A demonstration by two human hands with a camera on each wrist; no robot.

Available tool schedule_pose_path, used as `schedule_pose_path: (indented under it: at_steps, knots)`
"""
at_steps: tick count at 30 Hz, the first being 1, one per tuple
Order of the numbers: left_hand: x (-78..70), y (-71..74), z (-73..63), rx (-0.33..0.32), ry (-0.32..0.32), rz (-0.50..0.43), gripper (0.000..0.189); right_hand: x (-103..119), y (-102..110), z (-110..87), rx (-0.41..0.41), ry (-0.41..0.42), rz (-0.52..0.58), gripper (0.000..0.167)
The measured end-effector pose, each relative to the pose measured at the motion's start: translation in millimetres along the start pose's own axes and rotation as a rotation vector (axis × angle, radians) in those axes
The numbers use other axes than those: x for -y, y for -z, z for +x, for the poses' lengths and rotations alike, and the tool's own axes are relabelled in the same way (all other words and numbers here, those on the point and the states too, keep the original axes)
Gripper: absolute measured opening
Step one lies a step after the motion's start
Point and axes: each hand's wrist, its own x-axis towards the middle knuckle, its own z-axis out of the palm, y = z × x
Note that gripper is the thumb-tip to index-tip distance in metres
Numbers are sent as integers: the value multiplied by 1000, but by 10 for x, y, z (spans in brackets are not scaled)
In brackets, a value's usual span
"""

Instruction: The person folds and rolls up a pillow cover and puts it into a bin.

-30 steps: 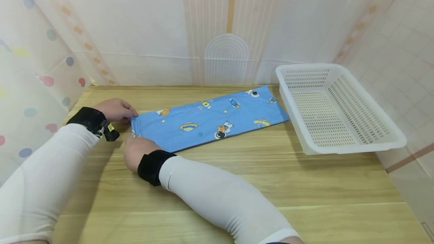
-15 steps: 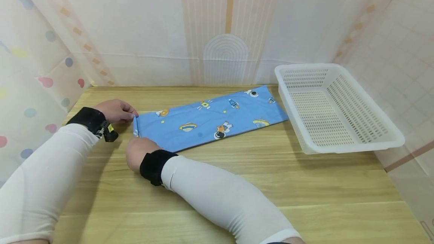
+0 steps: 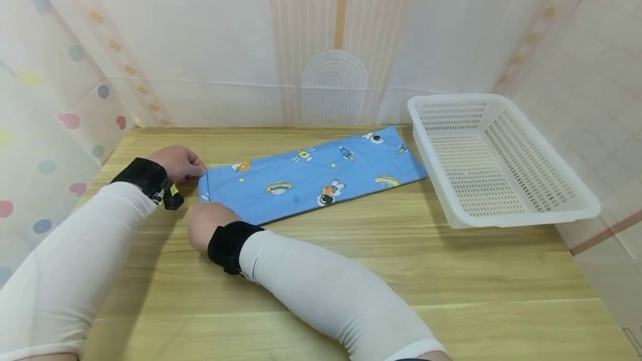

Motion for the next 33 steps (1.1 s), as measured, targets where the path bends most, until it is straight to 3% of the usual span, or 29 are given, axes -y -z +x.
schedule_pose_path:
  at_steps: [10,18,26,33]
  knots:
    - [-47,-33,97,-12,25,0,18,-49,25,-16,-30,-28,11,31]
    - [-164,-3,25,-38,30,17,14,-8,7,-41,-91,74,-157,24]
    - [-249,1,-16,-36,45,54,25,17,11,10,-73,55,-101,27]
    - [-191,-31,44,-2,9,44,37,1,3,20,-51,26,-73,27]
